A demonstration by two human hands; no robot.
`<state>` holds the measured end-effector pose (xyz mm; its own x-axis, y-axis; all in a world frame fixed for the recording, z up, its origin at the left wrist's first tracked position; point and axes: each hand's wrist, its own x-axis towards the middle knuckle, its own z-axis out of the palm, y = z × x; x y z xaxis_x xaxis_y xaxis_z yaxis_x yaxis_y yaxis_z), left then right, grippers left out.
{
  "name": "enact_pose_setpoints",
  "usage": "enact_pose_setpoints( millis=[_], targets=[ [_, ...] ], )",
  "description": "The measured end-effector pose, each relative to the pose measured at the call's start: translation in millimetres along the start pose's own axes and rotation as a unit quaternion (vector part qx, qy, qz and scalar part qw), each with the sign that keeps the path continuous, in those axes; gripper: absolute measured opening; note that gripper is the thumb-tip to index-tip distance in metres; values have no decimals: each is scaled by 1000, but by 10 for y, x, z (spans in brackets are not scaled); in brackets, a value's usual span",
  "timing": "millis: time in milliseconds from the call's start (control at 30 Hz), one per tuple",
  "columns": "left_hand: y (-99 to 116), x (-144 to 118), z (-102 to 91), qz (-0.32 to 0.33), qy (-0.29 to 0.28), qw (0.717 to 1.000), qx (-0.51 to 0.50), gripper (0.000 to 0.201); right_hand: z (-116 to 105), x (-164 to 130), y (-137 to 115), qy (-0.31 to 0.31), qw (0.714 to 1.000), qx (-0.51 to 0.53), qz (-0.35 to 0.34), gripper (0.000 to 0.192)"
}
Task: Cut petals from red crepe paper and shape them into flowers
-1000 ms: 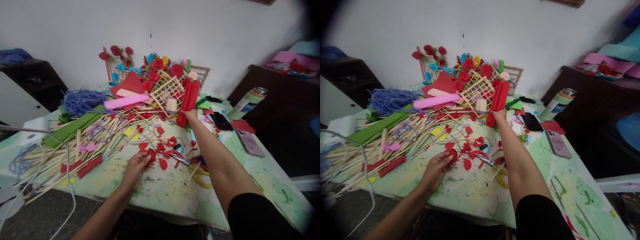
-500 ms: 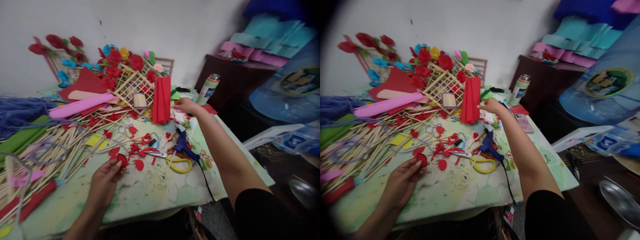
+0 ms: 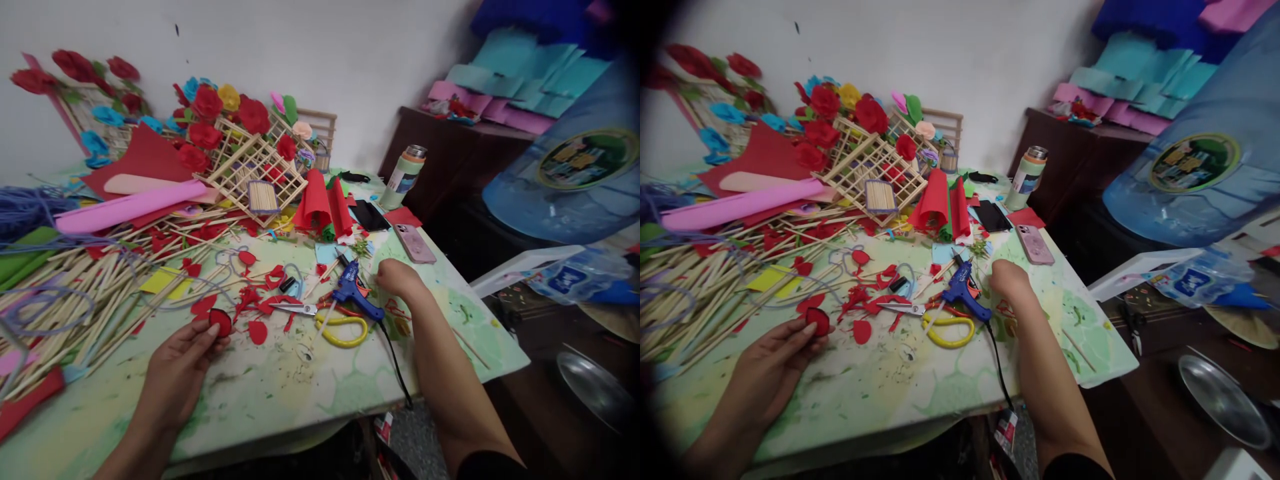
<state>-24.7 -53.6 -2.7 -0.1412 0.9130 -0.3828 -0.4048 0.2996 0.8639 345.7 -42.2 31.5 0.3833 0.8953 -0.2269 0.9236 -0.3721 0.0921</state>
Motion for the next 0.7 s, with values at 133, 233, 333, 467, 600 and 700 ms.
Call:
enact_pose_setpoints(
  millis=[133,233,333,467,600,700],
  targets=[
    [10,-14,-1,9,1,1000,-10,20,-99,-48,46,-4,1000,-21,-7,25],
    [23,-28,8,7,-6,1000,-13,20,-206,-181,179,0,999,-35,-4,21],
    [39,-39,23,0,-6,1000,-17,21,-295,-356,377,7,999,-41,5,18],
    [49,-44,16,-8,-11,999,-29,25,-337,-599,557,90,996,20,8,21],
    [38,-36,-25,-11,-23,999,-29,28,-363,-921,571,121,987,109,-10,21],
    [26,-32,-48,-8,-28,999,-30,28,-416,-1184,588,149,976,157,9,22]
  ],
)
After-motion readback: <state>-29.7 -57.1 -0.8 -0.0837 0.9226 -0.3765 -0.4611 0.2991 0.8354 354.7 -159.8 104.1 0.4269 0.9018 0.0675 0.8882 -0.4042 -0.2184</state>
